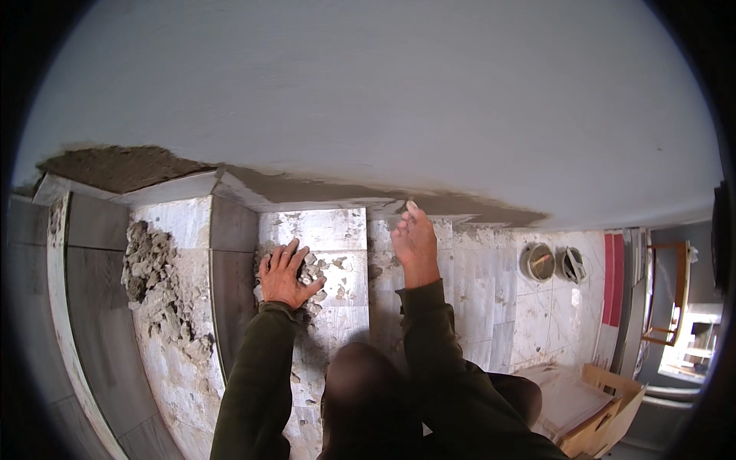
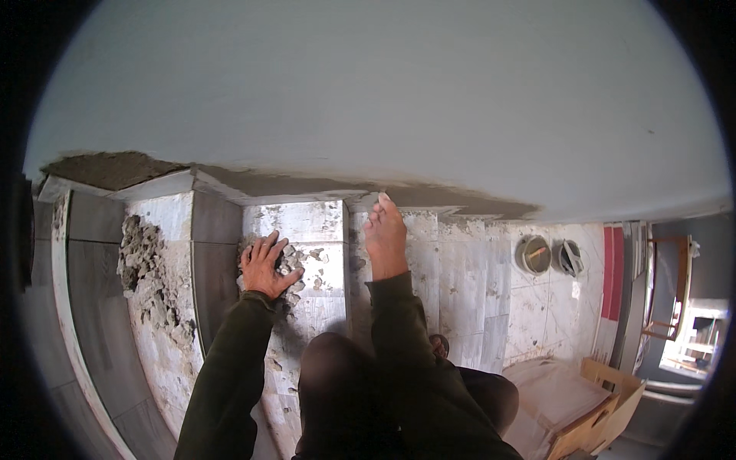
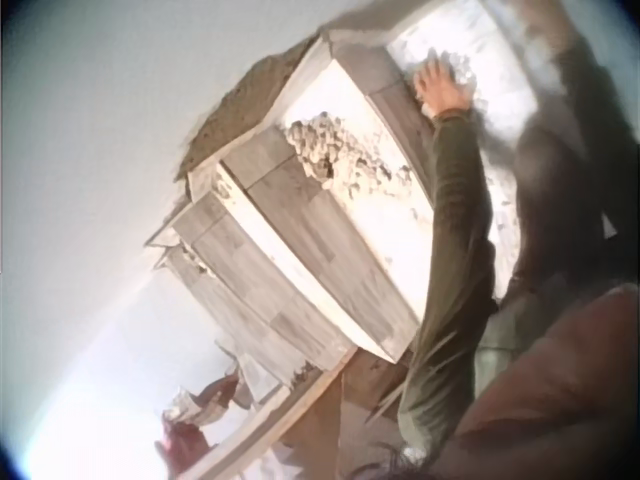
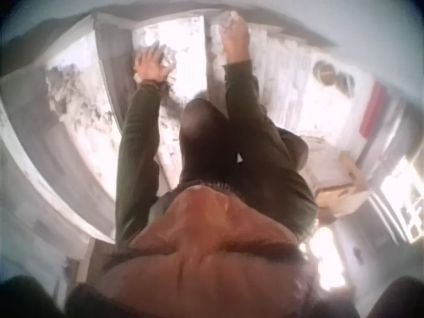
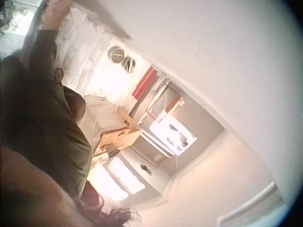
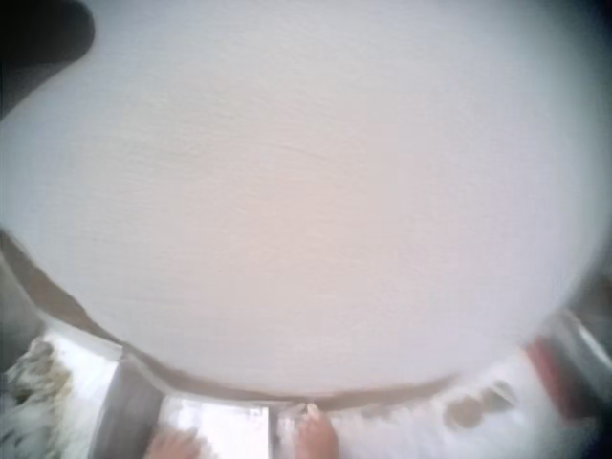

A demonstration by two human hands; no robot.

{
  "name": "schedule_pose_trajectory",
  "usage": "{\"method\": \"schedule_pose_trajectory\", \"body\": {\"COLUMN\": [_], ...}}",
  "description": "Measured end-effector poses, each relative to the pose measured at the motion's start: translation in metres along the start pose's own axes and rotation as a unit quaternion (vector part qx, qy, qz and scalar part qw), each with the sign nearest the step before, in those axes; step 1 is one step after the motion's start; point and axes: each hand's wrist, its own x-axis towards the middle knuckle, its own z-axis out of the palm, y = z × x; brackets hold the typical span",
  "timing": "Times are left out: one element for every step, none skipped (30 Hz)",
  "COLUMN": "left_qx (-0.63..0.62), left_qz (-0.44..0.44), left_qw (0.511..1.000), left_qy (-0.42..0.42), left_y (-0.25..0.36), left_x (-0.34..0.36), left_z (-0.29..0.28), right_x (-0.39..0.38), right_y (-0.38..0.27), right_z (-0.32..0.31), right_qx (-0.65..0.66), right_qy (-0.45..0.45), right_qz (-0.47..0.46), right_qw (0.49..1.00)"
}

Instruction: The person applies mortar to the wall and the edge of a step using a trowel, then scrapes off excess material and cleans the grout lines with their fingers.

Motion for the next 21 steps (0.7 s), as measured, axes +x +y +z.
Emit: {"method": "schedule_pose_trajectory", "body": {"left_qx": [0.001,-0.002,-0.006,0.002,0.001,-0.002,-0.004,-0.012,-0.012,-0.015,-0.018,-0.019,-0.016,-0.014,-0.011,0.002,-0.002,0.026,0.055,0.018,0.011], "left_qz": [-0.004,-0.002,0.0,-0.003,-0.011,-0.003,0.004,0.0,-0.005,-0.003,0.002,-0.003,-0.008,-0.007,-0.005,-0.008,-0.007,-0.005,-0.003,0.004,0.011], "left_qw": [1.0,1.0,1.0,1.0,1.0,1.0,0.999,1.0,0.999,0.999,1.0,1.0,1.0,1.0,1.0,0.999,0.999,0.999,0.998,0.999,0.999], "left_qy": [0.004,0.005,0.006,0.012,0.018,0.026,0.033,0.026,0.034,0.029,0.025,0.013,0.021,0.007,-0.007,-0.039,-0.035,-0.017,0.0,0.051,0.051], "left_y": [0.0,-0.001,-0.002,-0.003,-0.007,-0.009,-0.012,-0.009,-0.007,-0.006,-0.006,-0.007,-0.01,-0.011,-0.014,-0.01,-0.005,0.0,0.006,0.027,0.048], "left_x": [0.0,-0.002,-0.004,-0.005,-0.009,-0.01,-0.012,-0.012,-0.011,-0.011,-0.008,-0.008,-0.008,-0.008,-0.01,-0.008,-0.009,-0.011,-0.014,-0.02,-0.027], "left_z": [0.001,0.002,0.002,0.003,0.002,0.002,0.002,0.0,0.001,0.002,0.004,0.005,0.003,0.005,0.004,-0.002,-0.005,-0.008,-0.011,-0.022,-0.032], "right_x": [-0.006,-0.015,-0.025,-0.035,-0.049,-0.062,-0.076,-0.088,-0.098,-0.108,-0.12,-0.134,-0.146,-0.16,-0.173,-0.185,-0.195,-0.205,-0.214,-0.223,-0.231], "right_y": [0.0,0.003,0.007,0.01,0.012,0.011,0.009,0.005,0.001,-0.003,-0.009,-0.014,-0.017,-0.021,-0.024,-0.029,-0.032,-0.034,-0.034,-0.037,-0.037], "right_z": [-0.002,-0.005,-0.011,-0.018,-0.024,-0.031,-0.037,-0.046,-0.056,-0.064,-0.068,-0.069,-0.068,-0.064,-0.058,-0.054,-0.051,-0.048,-0.045,-0.046,-0.045], "right_qx": [-0.027,-0.031,-0.05,-0.068,-0.075,-0.095,-0.114,-0.119,-0.142,-0.165,-0.167,-0.199,-0.231,-0.251,-0.255,-0.285,-0.314,-0.317,-0.337,-0.358,-0.359], "right_qy": [0.021,0.014,0.035,0.056,0.049,0.046,0.043,0.035,0.039,0.042,0.033,0.009,-0.015,-0.017,-0.022,-0.026,-0.029,-0.031,-0.045,-0.053,-0.046], "right_qz": [-0.018,-0.017,-0.037,-0.058,-0.056,-0.074,-0.092,-0.095,-0.11,-0.124,-0.127,-0.13,-0.132,-0.131,-0.132,-0.141,-0.149,-0.153,-0.157,-0.165,-0.171], "right_qw": [0.999,0.999,0.997,0.994,0.994,0.992,0.988,0.988,0.983,0.978,0.977,0.971,0.964,0.959,0.958,0.948,0.937,0.936,0.927,0.918,0.916]}}
